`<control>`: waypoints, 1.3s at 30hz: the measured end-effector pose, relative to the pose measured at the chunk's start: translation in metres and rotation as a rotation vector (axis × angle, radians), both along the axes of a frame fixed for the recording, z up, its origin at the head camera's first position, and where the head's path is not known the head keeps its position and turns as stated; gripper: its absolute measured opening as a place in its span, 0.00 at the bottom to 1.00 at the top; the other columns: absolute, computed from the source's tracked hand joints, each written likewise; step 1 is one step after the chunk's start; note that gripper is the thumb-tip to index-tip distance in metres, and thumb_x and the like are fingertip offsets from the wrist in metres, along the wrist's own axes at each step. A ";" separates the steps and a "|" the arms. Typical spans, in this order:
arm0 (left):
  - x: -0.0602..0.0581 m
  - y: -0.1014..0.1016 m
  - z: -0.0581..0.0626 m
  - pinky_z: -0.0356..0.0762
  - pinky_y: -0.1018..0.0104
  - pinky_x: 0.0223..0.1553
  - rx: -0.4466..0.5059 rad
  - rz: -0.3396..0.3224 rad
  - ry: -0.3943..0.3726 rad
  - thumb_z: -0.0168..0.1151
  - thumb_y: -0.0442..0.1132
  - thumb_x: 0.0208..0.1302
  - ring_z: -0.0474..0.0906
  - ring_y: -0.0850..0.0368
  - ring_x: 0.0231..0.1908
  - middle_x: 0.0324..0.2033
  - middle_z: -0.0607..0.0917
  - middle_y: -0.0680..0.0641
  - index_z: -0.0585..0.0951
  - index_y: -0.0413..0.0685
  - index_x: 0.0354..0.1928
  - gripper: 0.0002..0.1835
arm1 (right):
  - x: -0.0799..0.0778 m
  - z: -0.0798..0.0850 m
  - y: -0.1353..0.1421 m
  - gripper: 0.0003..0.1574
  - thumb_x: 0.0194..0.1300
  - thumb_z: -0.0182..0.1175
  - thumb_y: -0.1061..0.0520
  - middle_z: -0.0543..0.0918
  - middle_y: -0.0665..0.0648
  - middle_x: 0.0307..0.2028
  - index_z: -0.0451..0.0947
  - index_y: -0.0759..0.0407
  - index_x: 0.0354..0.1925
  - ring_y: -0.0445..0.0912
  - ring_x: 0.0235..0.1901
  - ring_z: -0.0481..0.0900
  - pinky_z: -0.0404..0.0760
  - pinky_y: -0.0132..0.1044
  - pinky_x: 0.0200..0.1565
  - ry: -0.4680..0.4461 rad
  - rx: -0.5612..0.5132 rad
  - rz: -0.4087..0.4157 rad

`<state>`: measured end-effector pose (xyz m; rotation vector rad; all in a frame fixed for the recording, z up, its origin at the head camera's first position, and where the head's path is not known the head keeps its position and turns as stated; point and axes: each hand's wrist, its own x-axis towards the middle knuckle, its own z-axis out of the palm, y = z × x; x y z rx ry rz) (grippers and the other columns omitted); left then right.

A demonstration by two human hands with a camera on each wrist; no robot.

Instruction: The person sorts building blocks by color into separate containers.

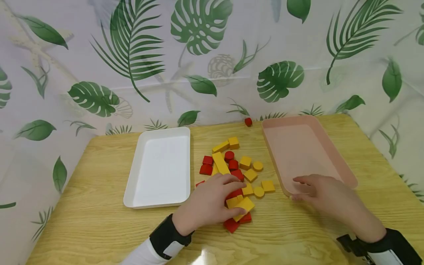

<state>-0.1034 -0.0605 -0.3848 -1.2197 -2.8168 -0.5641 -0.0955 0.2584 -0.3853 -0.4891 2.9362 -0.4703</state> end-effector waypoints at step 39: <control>-0.054 0.121 0.026 0.63 0.80 0.43 -0.151 -0.205 0.072 0.59 0.44 0.60 0.69 0.66 0.40 0.42 0.78 0.58 0.79 0.57 0.51 0.16 | 0.010 -0.026 0.015 0.11 0.54 0.63 0.55 0.81 0.39 0.32 0.83 0.44 0.38 0.38 0.31 0.79 0.76 0.35 0.33 0.202 -0.049 0.109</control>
